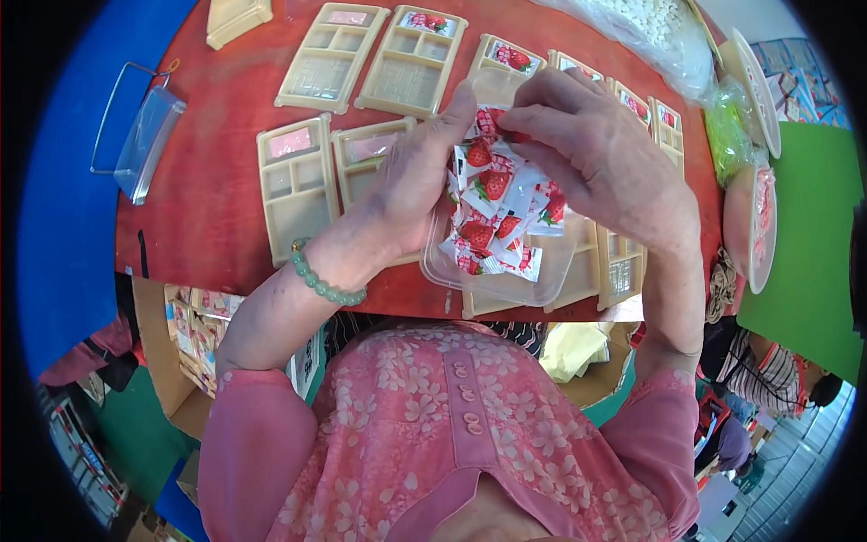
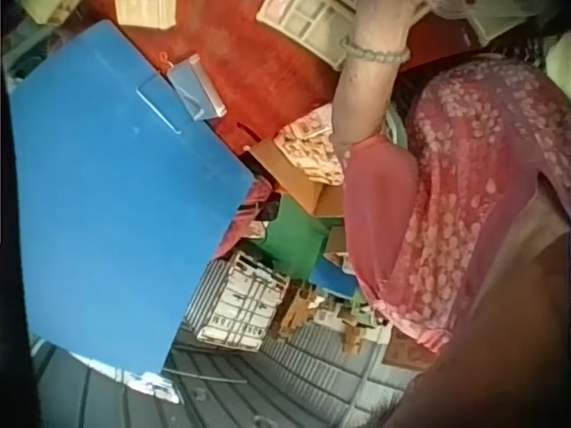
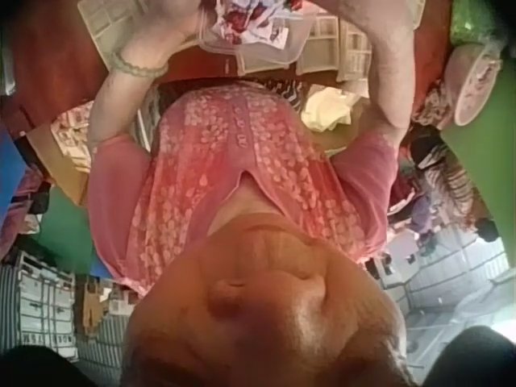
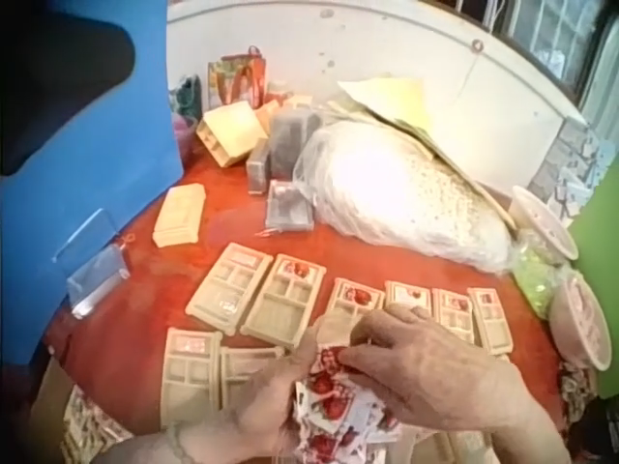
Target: The person is manually placing small pink packets and white rectangular items into specific compartments of yellow plastic trays.
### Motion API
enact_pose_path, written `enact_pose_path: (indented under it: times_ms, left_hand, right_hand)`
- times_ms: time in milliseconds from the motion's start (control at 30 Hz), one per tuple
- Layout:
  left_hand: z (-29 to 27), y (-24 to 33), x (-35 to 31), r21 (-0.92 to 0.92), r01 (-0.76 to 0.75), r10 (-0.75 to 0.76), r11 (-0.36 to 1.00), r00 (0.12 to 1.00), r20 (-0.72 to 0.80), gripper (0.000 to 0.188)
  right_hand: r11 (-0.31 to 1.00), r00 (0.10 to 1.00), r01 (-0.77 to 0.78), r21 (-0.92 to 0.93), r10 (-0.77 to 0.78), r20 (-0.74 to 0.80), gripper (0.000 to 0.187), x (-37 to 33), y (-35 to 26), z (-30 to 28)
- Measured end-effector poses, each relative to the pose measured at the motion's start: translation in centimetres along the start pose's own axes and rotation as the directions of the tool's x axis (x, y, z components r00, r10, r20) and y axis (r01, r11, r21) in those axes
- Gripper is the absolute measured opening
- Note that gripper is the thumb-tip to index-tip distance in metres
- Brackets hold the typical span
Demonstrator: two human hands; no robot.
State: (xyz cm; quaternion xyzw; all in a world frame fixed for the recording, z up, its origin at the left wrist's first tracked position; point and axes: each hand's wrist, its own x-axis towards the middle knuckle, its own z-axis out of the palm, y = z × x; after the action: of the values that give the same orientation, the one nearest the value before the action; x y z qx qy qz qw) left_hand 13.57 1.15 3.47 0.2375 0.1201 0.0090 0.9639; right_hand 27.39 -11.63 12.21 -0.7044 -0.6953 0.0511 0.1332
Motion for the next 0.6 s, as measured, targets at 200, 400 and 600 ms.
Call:
enact_pose_path:
  times_ms: [200,400,600]
  left_hand:
    - [1.0,-0.5,-3.6,0.041,0.004,-0.002,0.999,0.999,-0.035,0.059]
    - [0.5,-1.0,-6.3,-0.061,-0.017,0.011,0.998,0.994,-0.109,0.059]
    - [-1.5,-0.1,-7.7,-0.107,-0.011,0.004,0.994,0.998,-0.066,0.059]
  right_hand:
    - [0.980,0.975,0.049,0.192,-0.089,0.204,0.036,-0.5,-0.8,-0.8]
    - [0.975,0.971,0.169,0.144,-0.190,0.146,0.031,0.7,-2.8,1.1]
    - [0.985,0.984,0.174,0.002,-0.174,0.028,0.047,3.3,-4.3,3.1]
